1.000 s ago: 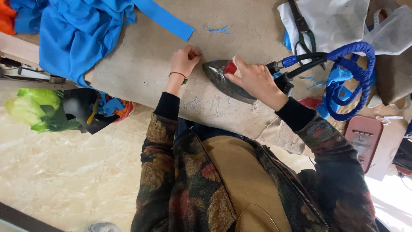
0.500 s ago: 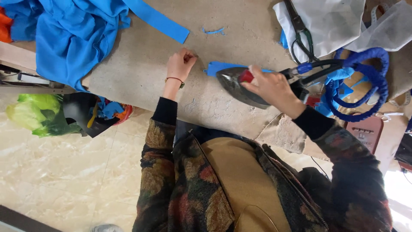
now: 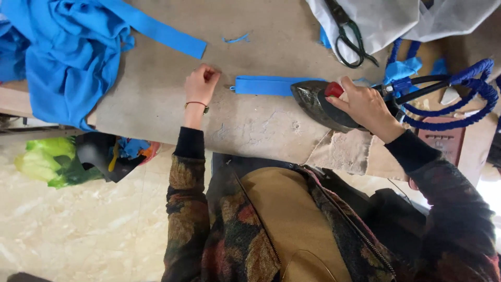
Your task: Folding and ironing small strips of blue fabric on a workbench in a sewing factory.
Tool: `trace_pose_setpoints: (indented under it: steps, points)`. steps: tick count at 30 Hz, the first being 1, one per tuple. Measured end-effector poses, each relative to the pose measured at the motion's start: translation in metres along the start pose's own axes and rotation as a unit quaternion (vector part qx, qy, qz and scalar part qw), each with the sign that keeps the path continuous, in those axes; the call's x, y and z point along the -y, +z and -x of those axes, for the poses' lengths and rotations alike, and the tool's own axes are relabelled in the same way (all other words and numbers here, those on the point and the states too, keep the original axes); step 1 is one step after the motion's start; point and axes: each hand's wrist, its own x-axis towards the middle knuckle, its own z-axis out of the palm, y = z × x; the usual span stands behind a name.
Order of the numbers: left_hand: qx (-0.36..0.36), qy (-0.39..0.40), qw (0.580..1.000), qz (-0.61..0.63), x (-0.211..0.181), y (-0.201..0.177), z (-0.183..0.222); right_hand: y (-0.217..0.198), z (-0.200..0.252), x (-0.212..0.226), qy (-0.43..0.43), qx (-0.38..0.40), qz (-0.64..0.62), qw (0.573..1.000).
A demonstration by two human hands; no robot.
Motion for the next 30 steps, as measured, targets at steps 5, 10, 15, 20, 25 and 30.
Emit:
trace_pose_setpoints:
  steps: [5, 10, 15, 20, 25, 30]
  points:
    - [-0.012, 0.011, 0.999, -0.029, -0.005, 0.0, 0.001, -0.001, 0.021, -0.019, 0.02, 0.008, -0.009, 1.0]
    - [-0.035, 0.016, 0.996, -0.086, 0.004, 0.01, -0.003, 0.012, 0.047, -0.052, 0.043, 0.036, -0.019, 0.998]
    - [-0.065, 0.024, 0.995, -0.074, -0.008, 0.013, 0.005, 0.003, 0.097, -0.084, 0.045, 0.037, 0.025, 0.998]
    - [-0.096, 0.084, 0.99, -0.058, -0.013, 0.021, 0.014, 0.013, 0.174, -0.157, -0.128, -0.222, 0.571, 0.78]
    - [-0.135, 0.133, 0.978, -0.093, -0.03, 0.03, 0.034, 0.042, 0.228, -0.227, 0.102, -0.048, 0.326, 0.939]
    - [-0.151, 0.121, 0.971, -0.141, -0.053, 0.04, 0.053, 0.064, 0.254, -0.26, 0.266, -0.036, 0.1, 0.958]
